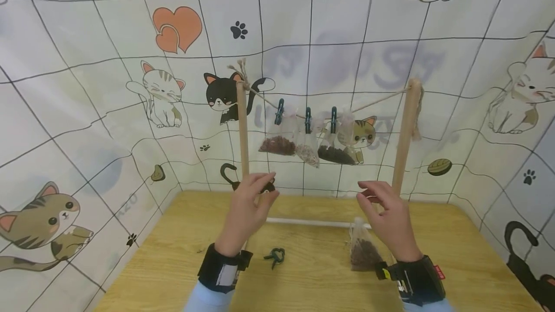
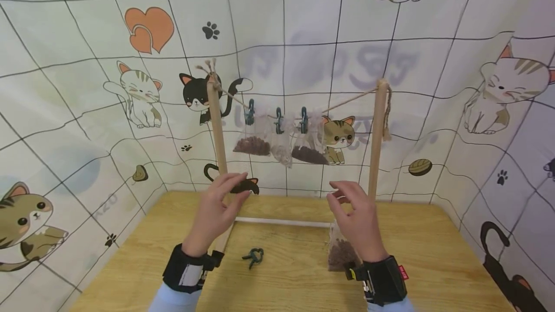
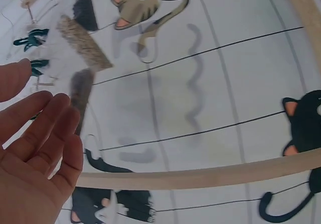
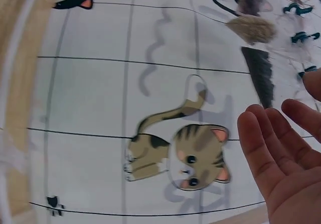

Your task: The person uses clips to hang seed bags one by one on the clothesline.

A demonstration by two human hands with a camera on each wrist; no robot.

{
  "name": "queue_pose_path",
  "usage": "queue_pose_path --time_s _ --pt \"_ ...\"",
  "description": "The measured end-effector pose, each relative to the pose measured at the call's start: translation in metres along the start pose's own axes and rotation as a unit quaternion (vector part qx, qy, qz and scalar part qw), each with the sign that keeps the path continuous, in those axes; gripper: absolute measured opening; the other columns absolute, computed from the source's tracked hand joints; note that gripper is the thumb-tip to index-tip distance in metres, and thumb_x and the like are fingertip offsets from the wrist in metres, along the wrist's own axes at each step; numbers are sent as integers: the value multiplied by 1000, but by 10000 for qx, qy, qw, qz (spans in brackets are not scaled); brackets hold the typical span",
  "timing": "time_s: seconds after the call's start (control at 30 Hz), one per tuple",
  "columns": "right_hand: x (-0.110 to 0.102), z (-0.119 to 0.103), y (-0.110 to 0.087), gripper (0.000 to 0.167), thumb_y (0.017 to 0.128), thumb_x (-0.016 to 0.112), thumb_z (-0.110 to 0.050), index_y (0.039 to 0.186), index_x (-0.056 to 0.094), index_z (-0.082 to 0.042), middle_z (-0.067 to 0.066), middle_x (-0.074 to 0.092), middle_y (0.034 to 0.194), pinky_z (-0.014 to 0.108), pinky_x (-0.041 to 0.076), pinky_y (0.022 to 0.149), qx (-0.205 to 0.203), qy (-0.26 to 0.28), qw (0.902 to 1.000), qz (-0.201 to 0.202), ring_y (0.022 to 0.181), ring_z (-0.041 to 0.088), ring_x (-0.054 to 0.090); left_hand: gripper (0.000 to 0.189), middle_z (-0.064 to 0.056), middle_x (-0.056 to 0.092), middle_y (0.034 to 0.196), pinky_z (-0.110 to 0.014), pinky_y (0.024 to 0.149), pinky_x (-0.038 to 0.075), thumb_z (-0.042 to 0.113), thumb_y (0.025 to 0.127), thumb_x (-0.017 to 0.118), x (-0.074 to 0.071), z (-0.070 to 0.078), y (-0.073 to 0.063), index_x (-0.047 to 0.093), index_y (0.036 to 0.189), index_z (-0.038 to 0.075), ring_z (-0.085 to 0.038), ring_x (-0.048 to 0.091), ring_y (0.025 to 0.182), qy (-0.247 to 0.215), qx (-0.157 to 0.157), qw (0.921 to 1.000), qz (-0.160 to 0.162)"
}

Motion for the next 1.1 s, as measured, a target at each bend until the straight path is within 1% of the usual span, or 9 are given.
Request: queue_pose_path --time_s 0.1,0.2,0.33,0.47,0.6,0.7,0.83,1.03,1.1 --pt "12 6 -13 41 83 73 17 121 71 3 15 70 106 5 49 84 91 141 9999 3 93 -7 61 39 -17 70 116 -47 86 58 11 92 77 7 -8 -15 69 128 -3 -31 68 104 125 -193 9997 20" --pt "22 11 -25 46 84 72 18 127 67 4 17 70 107 5 49 84 285 272 9992 -4 94 -5 61 38 -17 70 115 -45 83 59 11 92 78 15 -13 -29 69 127 -3 -30 69 101 202 -328 9993 -16" --pt "35 18 -40 47 88 71 14 133 63 5 19 70 110 5 49 84 738 356 9966 -85 95 -4 61 37 -17 70 115 -41 80 60 8 90 79 25 -20 -44 71 124 -4 -28 69 98 184 -418 9989 -75" --pt "44 25 -53 42 92 71 7 133 63 3 16 71 112 6 49 82 1180 194 9925 -234 95 1 63 36 -17 68 118 -42 84 60 7 88 81 33 -27 -57 71 121 -4 -29 68 102 255 -529 9981 -167" --pt "50 31 -63 37 93 71 3 130 65 2 14 71 111 8 49 79 1343 -37 9902 -370 93 6 64 37 -15 69 119 -45 89 59 10 89 80 39 -32 -68 71 123 -2 -31 67 109 327 -849 9950 -422" --pt "54 34 -70 35 93 72 3 127 67 1 13 71 109 12 52 76 1292 -179 9906 -419 90 8 65 37 -13 70 118 -45 89 59 12 91 79 42 -35 -75 71 125 0 -29 68 109 396 -1046 9918 -624" --pt "59 35 -76 33 92 73 3 125 69 1 12 71 108 21 56 71 1279 -273 9902 -493 88 12 67 35 -11 70 115 -44 88 59 13 92 79 45 -38 -80 71 124 0 -28 68 106 424 -1115 9900 -752" --pt "67 36 -81 30 94 72 0 124 69 1 11 71 108 27 58 70 1620 -254 9826 -867 88 21 70 33 -10 70 111 -45 87 59 11 91 79 47 -43 -84 72 122 -1 -28 69 104 470 -1211 9880 -833" --pt "71 37 -82 28 95 72 -3 122 69 -1 10 71 108 28 58 71 1771 -296 9783 -1030 88 21 69 33 -11 70 110 -44 86 59 11 91 79 47 -43 -85 72 121 -1 -28 69 102 534 -1251 9867 -891"
Point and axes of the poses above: each hand's wrist, its own y-axis towards the middle knuckle, its own x-axis out of the palm, z = x × y, the point moved 3 cm from there along y, towards the middle knuckle
